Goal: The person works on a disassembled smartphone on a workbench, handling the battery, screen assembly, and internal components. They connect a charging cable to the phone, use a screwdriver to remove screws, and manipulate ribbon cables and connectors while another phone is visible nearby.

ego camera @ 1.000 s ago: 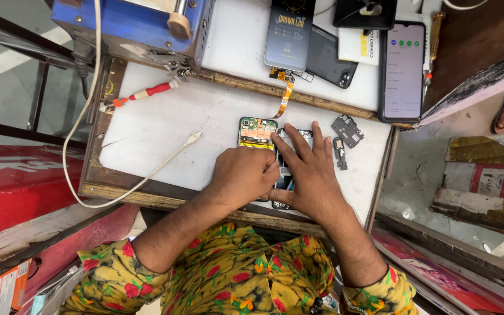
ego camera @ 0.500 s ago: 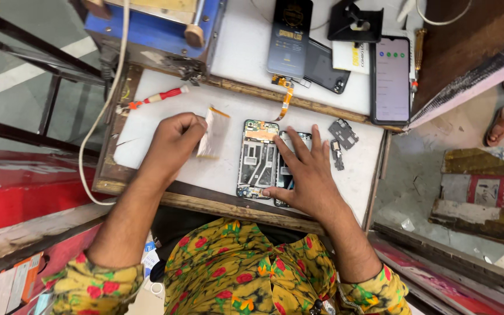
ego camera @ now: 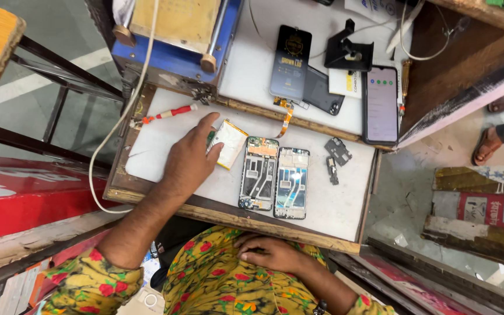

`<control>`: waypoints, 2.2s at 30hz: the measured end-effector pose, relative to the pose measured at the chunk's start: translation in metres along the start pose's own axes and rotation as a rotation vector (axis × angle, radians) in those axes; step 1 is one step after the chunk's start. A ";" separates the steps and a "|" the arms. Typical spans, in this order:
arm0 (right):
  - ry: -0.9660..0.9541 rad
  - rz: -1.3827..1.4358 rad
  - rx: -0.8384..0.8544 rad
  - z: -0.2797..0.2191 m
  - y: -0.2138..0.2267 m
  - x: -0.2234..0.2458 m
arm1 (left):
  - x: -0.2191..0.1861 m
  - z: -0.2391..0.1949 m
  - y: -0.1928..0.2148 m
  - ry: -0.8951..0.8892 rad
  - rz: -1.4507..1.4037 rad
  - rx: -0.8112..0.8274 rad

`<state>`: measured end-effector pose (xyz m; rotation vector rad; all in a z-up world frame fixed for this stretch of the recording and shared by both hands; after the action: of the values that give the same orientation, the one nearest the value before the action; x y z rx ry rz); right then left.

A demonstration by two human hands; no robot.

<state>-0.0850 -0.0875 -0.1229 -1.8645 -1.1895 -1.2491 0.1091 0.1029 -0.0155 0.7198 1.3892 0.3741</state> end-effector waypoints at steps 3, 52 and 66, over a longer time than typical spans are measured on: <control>-0.204 -0.027 -0.055 0.016 0.007 -0.014 | -0.008 0.005 0.003 -0.064 0.075 -0.075; -0.220 -0.731 -1.196 -0.110 0.063 0.101 | -0.072 -0.121 -0.054 -0.328 0.229 0.161; -0.309 -0.632 -1.230 -0.104 0.070 0.094 | -0.060 -0.099 -0.044 -0.375 0.155 0.188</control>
<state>-0.0476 -0.1716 0.0041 -2.6741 -1.3427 -2.5028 -0.0047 0.0559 -0.0010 1.0009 1.0241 0.2157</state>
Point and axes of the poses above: each hand's wrist, its own z-axis towards the middle knuckle, its own y-axis out of the back of the hand, x = y × z, the point moved 8 cm from there along z, towards the middle knuckle, and after that the axes turned 9 degrees about x, right-handed, at the moved point
